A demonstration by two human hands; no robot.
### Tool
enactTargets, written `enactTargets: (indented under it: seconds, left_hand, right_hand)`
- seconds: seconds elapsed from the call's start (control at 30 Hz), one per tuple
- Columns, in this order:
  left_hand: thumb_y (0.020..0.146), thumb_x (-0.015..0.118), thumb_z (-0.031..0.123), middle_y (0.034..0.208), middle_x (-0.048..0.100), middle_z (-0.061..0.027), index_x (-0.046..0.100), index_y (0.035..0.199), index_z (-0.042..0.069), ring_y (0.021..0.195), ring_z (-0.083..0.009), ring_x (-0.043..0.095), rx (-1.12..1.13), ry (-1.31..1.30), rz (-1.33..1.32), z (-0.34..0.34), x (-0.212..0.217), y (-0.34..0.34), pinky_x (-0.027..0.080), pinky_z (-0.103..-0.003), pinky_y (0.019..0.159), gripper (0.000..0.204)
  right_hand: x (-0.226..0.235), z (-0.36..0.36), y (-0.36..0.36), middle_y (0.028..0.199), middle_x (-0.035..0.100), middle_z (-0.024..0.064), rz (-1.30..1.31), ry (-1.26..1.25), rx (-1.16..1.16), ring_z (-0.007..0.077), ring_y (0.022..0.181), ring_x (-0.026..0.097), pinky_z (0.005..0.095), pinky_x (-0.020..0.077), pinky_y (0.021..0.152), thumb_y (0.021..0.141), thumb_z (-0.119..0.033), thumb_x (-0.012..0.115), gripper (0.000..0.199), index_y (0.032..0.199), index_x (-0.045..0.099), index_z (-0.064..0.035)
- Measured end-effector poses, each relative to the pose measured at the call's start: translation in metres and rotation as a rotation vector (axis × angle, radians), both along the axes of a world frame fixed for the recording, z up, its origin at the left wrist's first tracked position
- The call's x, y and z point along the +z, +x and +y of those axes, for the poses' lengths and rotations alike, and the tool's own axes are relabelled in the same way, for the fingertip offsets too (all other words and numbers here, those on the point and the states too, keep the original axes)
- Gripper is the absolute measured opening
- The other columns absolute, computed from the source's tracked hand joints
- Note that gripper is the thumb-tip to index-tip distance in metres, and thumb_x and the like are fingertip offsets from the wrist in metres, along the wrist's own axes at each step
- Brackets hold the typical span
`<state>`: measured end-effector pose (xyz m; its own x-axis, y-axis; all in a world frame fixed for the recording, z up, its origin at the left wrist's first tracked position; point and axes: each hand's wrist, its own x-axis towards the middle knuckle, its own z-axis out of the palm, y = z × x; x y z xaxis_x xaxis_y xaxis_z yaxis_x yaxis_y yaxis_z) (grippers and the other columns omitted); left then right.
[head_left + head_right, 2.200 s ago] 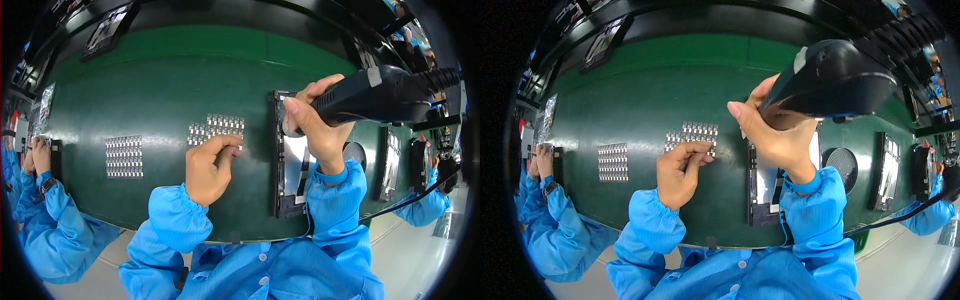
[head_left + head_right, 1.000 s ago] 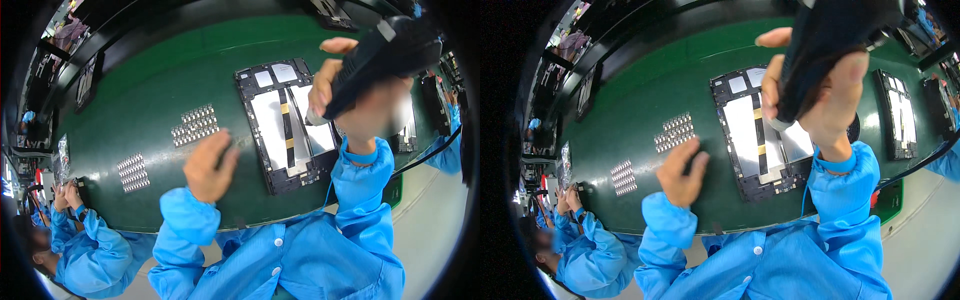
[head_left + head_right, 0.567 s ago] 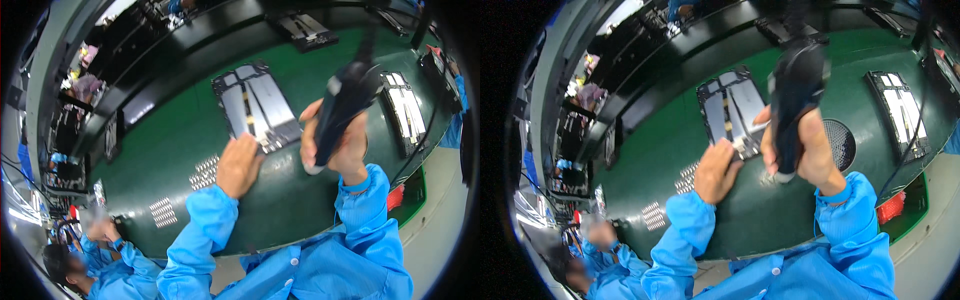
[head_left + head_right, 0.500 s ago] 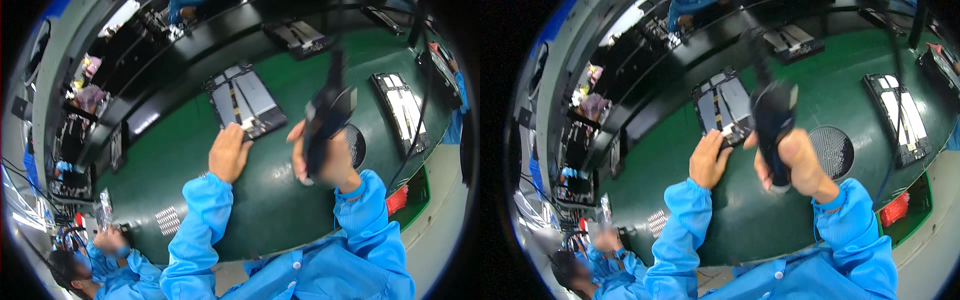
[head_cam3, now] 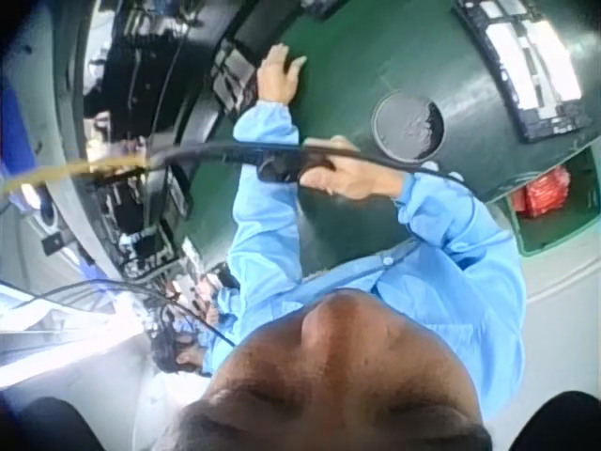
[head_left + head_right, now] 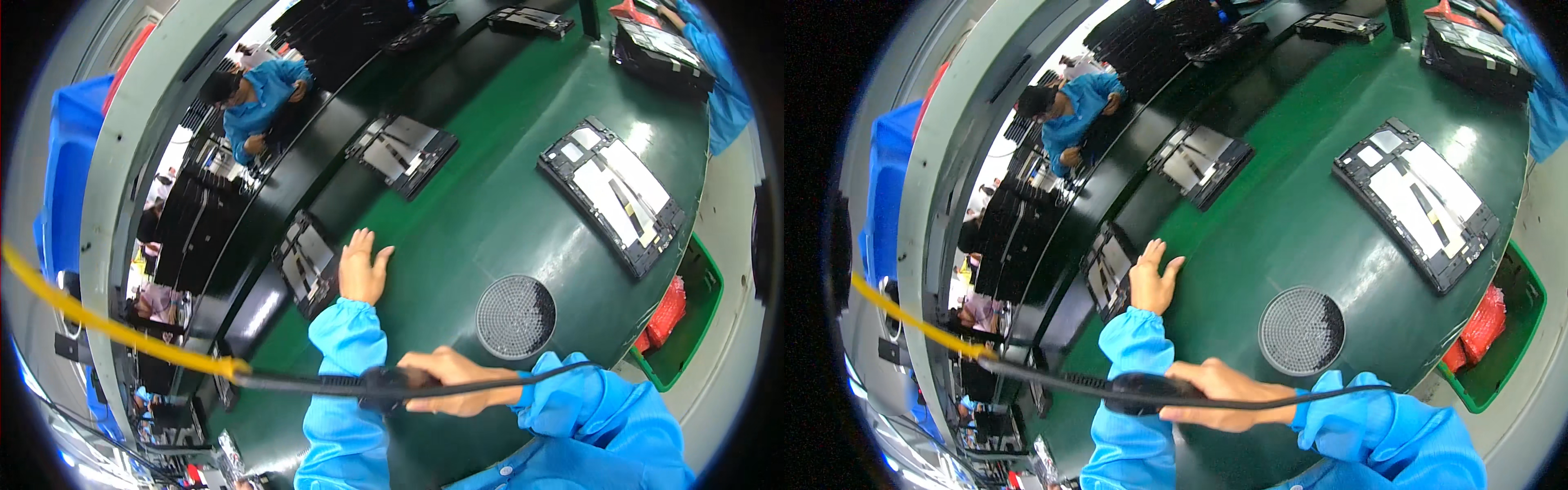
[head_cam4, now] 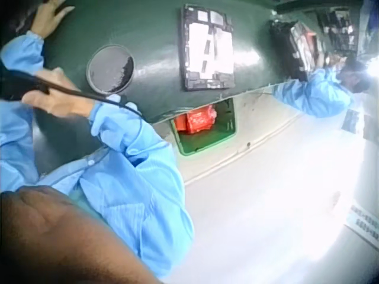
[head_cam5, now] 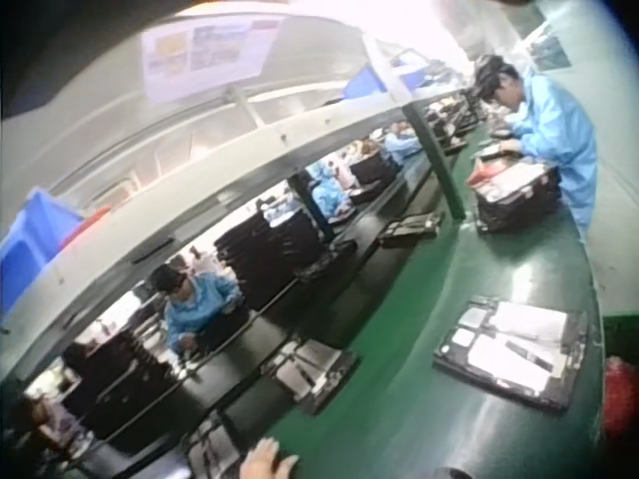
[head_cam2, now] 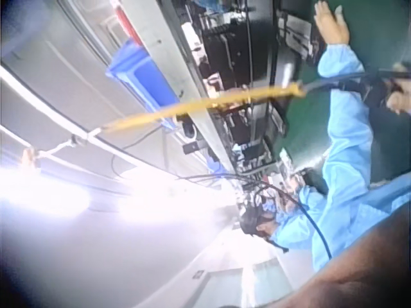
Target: Assembling electronic screen components using an electric screwdriver at a manufacturing workbench.
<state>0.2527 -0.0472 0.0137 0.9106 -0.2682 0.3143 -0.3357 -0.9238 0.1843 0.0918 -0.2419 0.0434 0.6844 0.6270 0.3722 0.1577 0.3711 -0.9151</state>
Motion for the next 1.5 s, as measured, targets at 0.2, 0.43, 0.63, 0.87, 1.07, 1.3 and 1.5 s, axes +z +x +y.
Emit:
enactTargets:
  seconds: [0.2,0.43,0.63,0.87,1.07,1.3,1.5]
  left_hand:
    - [0.069,0.076,0.041,0.133,0.047,-0.0208,0.051,0.123,-0.006,0.126,-0.0344,0.042,-0.109,-0.073,-0.082,-0.058,-0.013,0.079,0.032,-0.048,0.105,0.076]
    - [0.061,0.076,0.019,0.134,0.047,-0.0145,0.042,0.132,0.001,0.126,-0.0320,0.042,-0.133,0.338,-0.164,-0.063,0.032,0.096,0.031,-0.050,0.105,0.081]
    - [0.062,0.064,0.001,0.129,0.051,-0.0164,0.050,0.123,0.000,0.113,-0.0327,0.053,-0.114,0.207,-0.145,-0.052,0.019,0.067,0.043,-0.037,0.096,0.062]
    - [0.061,0.066,0.002,0.127,0.052,-0.0188,0.052,0.122,0.001,0.114,-0.0363,0.052,-0.293,0.112,-0.190,0.004,0.012,-0.078,0.039,-0.048,0.099,0.063]
    - [0.057,0.063,-0.003,0.119,0.058,-0.0172,0.059,0.111,-0.002,0.119,-0.0342,0.051,-0.190,0.032,-0.160,0.004,0.006,-0.200,0.032,-0.055,0.103,0.054]
    - [0.049,0.081,0.013,0.114,0.061,-0.0144,0.060,0.103,0.000,0.116,-0.0308,0.055,-0.361,-0.065,-0.047,-0.002,-0.001,-0.294,0.031,-0.062,0.100,0.060]
    - [0.063,0.082,0.017,0.106,0.066,-0.0101,0.065,0.093,0.002,0.110,-0.0254,0.060,-0.364,-0.187,0.035,-0.020,-0.013,-0.333,0.033,-0.060,0.099,0.038]
  right_hand:
    - [-0.006,0.002,-0.003,0.070,0.062,0.0116,0.041,0.087,0.044,0.0158,0.054,0.055,0.0285,0.0419,0.050,0.085,-0.024,0.067,0.036,0.103,0.050,0.0025]
    - [-0.007,-0.002,-0.002,0.057,0.050,0.0116,0.097,0.174,0.022,0.0164,0.047,0.043,0.0310,0.0334,0.045,0.087,-0.026,0.065,0.036,0.100,0.051,0.0037]
    - [-0.009,-0.005,0.006,0.058,0.048,0.0187,0.127,0.101,-0.144,0.0316,0.053,0.052,0.0389,0.0381,0.050,0.088,-0.043,0.058,0.044,0.086,0.051,0.0006]
    - [0.008,-0.009,0.003,0.058,0.053,0.0015,0.201,0.134,-0.093,0.0079,0.050,0.053,0.0244,0.0434,0.044,0.092,-0.039,0.054,0.036,0.097,0.055,-0.0028]
    - [0.021,-0.030,0.011,0.060,0.056,0.0050,0.165,0.266,-0.184,0.0094,0.046,0.052,0.0238,0.0429,0.041,0.093,-0.046,0.049,0.046,0.097,0.055,-0.0004]
    - [0.027,-0.071,0.043,0.061,0.057,0.0098,0.087,0.369,-0.504,0.0148,0.047,0.055,0.0253,0.0455,0.044,0.088,-0.066,0.037,0.071,0.097,0.052,0.0033]
    - [0.007,-0.065,0.050,0.061,0.056,0.0111,0.057,0.320,-0.524,0.0154,0.049,0.055,0.0269,0.0449,0.046,0.088,-0.066,0.038,0.072,0.097,0.052,0.0046]
